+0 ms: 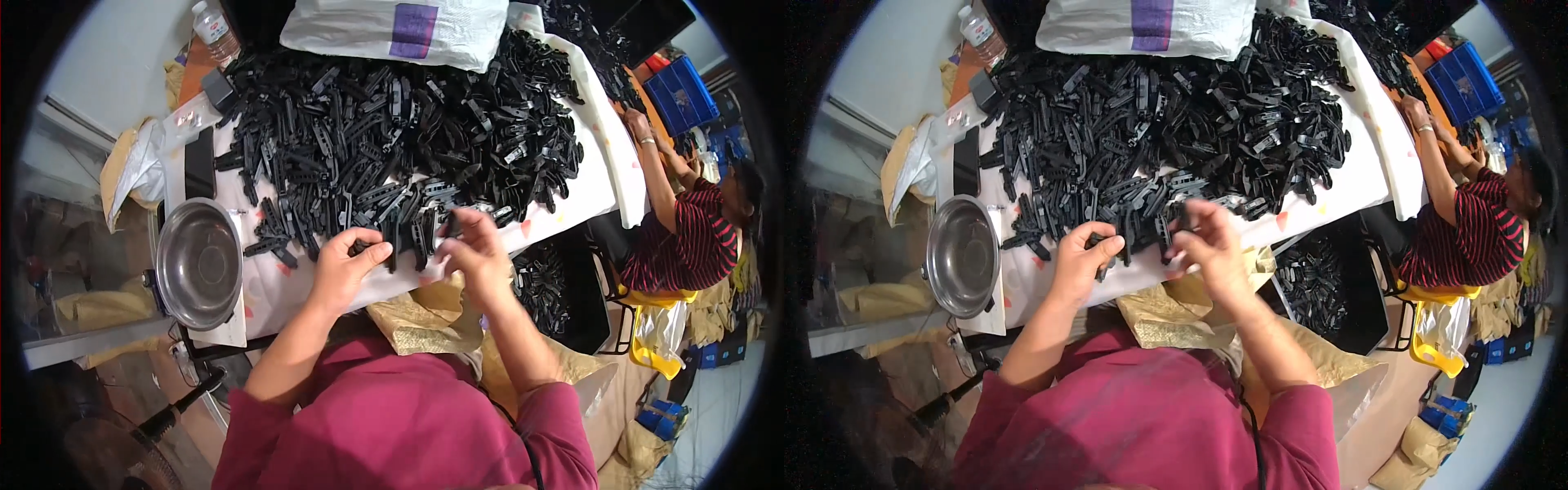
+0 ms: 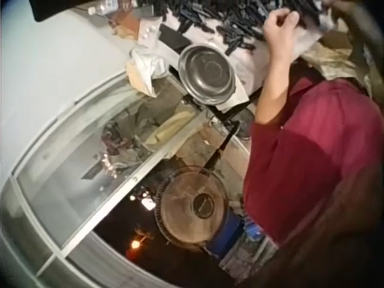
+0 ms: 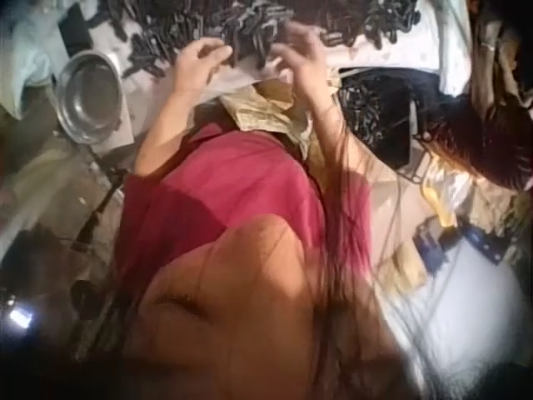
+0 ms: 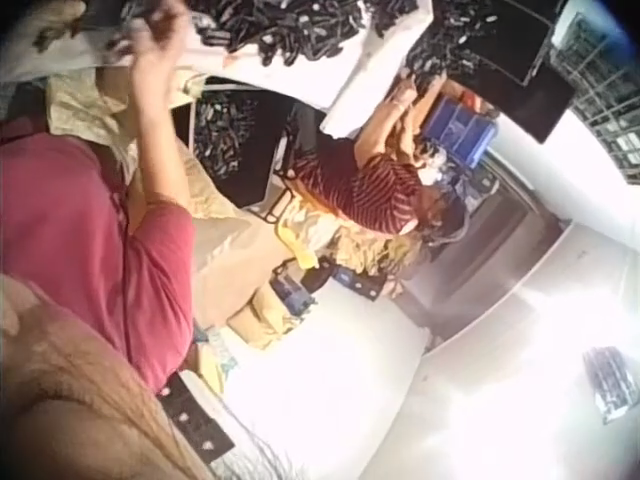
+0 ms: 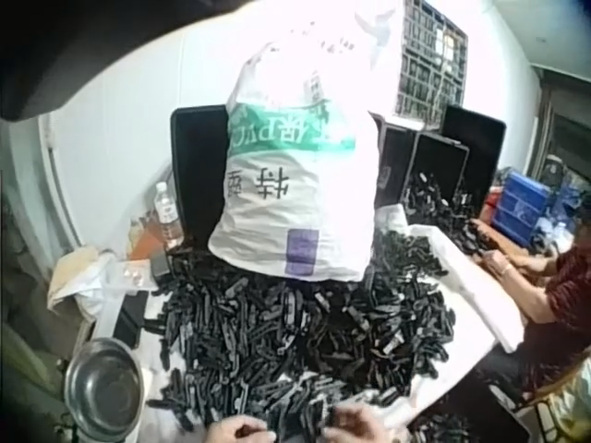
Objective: Assembling small black plastic components and using a metal bowl to scoop them into a storage bag.
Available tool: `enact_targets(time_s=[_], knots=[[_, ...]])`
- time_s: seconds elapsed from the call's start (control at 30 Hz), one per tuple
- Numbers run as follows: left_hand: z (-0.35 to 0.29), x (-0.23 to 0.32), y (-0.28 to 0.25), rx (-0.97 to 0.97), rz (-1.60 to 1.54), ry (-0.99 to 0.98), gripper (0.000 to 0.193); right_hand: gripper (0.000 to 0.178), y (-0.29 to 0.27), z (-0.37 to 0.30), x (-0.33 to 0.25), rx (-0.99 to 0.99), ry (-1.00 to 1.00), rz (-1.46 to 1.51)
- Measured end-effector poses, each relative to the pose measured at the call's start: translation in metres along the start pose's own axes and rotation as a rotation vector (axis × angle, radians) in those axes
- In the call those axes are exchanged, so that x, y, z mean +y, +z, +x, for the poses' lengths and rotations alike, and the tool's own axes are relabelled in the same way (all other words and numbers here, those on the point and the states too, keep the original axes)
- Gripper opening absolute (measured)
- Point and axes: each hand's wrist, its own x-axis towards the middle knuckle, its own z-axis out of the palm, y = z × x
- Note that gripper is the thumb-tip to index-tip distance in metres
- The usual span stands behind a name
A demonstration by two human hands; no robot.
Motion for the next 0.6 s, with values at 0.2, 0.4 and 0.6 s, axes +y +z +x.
enact_targets(time_s=[0.2,0.4,0.6], knots=[[0.008,0.011,0.029,-0.038,-0.100,0.123,0.020,0.024,0.027,-0.010,0.020,0.055,-0.140,0.123],[0.002,0.035,0.020,-0.164,-0.418,0.040,0.039,0.031,0.015,-0.004,0.010,0.077,-0.895,-0.754],[0.007,0.041,0.023,-0.149,-0.288,-0.139,0.032,0.041,0.019,-0.001,-0.001,0.017,-1.071,-0.951]])
